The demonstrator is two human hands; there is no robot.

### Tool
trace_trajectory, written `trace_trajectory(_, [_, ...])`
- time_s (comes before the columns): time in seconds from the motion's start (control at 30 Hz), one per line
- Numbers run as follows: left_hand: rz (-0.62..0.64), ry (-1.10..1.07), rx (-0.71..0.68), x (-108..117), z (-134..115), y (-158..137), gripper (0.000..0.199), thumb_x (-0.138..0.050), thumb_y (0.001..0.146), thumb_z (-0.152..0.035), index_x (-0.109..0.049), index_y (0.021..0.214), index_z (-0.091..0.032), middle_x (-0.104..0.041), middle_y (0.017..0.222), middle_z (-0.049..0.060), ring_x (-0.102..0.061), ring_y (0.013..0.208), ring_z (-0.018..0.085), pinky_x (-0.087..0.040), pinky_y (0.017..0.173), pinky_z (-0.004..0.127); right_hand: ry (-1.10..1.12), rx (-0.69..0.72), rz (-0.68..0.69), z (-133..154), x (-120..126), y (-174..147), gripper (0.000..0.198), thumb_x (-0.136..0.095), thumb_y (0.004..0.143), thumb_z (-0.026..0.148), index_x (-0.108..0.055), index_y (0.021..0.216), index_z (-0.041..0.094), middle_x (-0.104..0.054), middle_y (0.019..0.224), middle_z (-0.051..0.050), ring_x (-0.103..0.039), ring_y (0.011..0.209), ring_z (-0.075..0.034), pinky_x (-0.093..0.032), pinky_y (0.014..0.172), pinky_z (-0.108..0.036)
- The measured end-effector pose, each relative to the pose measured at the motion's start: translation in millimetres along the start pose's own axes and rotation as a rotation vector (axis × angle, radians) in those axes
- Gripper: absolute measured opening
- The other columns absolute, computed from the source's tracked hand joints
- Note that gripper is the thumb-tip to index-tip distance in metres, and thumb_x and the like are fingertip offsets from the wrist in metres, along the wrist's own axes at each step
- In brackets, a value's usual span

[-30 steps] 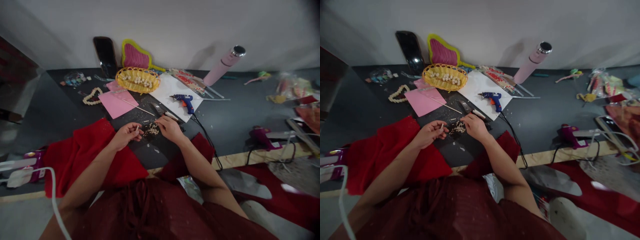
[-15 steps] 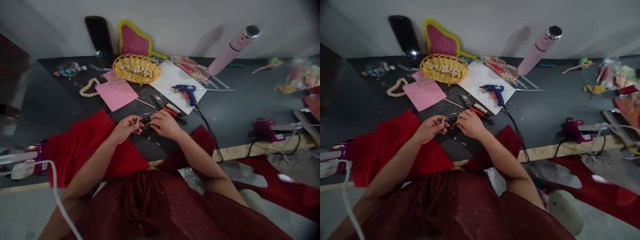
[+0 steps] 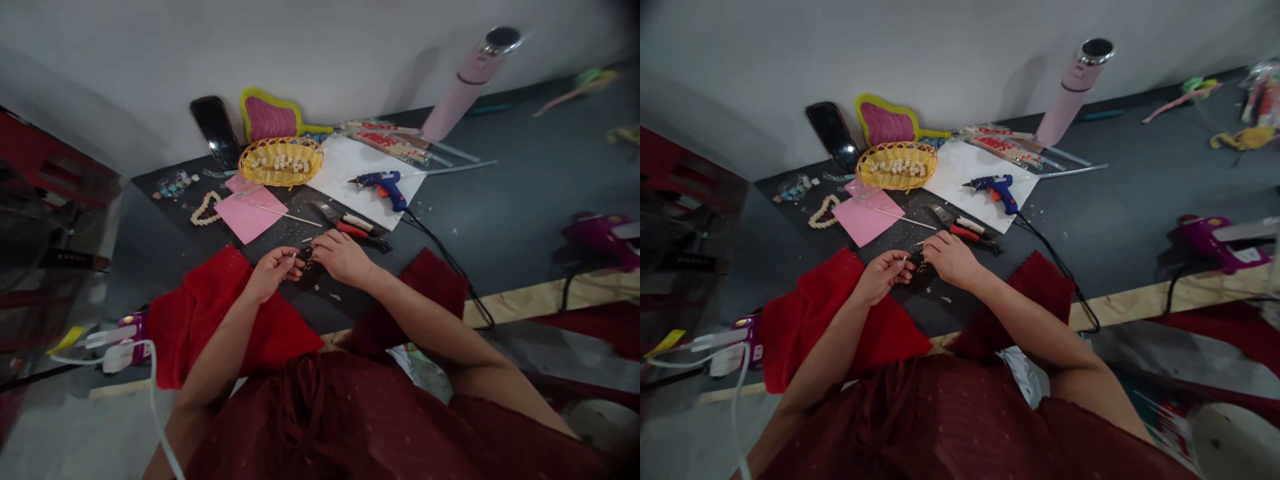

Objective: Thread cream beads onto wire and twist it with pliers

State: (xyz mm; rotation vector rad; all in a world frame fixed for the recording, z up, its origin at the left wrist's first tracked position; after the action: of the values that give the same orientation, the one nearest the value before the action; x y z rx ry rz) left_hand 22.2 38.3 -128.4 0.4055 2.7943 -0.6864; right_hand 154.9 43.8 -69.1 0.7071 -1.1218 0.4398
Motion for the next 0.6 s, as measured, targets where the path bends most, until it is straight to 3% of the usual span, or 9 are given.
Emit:
trace_trajectory(0.13, [-0.046, 0.007, 0.027, -0.3, 3.4, 2.3, 0.031, -0.071, 0.070, -0.031, -0.056, 0.092, -0.014, -0.068, 0.079, 0.004, -0.064, 0.057, 0.010, -0.053, 0.056, 0.023, 0.189, -0.059, -0.143, -9.5, 8.9, 0.6, 0.020, -0.037, 0.091, 0.013, -0.056, 0.085, 0.015, -0.060, 0.080, -0.007, -0.050, 0.076, -0.018, -0.041, 0.074, -0.033])
trace_trajectory(0.27, [-0.076, 0.039, 0.056, -10.4, 1.8, 2.8, 0.032, -0.072, 0.069, -0.033, -0.057, 0.090, -0.014, -0.068, 0.075, 0.003, -0.062, 0.053, 0.009, -0.052, 0.053, 0.021, 0.391, -0.020, -0.247, -5.5, 18.6, 0.6, 0.017, -0.039, 0.091, 0.016, -0.054, 0.082, 0.018, -0.060, 0.079, -0.006, -0.053, 0.076, -0.017, -0.045, 0.070, -0.029])
trace_trajectory(0.6, [-0.066, 0.054, 0.038, -27.9, 2.3, 1.6, 0.032, -0.071, 0.069, -0.040, -0.059, 0.085, -0.014, -0.067, 0.075, 0.002, -0.062, 0.055, 0.010, -0.052, 0.052, 0.022, 0.490, -0.074, -0.212, -10.3, 7.7, -4.0, 0.015, -0.050, 0.087, 0.015, -0.053, 0.101, 0.018, -0.064, 0.090, -0.007, -0.057, 0.089, -0.019, -0.050, 0.078, -0.034])
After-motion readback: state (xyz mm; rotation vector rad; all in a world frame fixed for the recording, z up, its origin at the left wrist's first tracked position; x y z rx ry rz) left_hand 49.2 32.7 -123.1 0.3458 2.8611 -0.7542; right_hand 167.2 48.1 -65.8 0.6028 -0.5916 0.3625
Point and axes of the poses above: each hand's wrist, its own y-axis towards the middle knuckle, its own x-axis out of the back of the hand, z = x × y, the point moved 8 cm from there along y, towards the middle knuckle
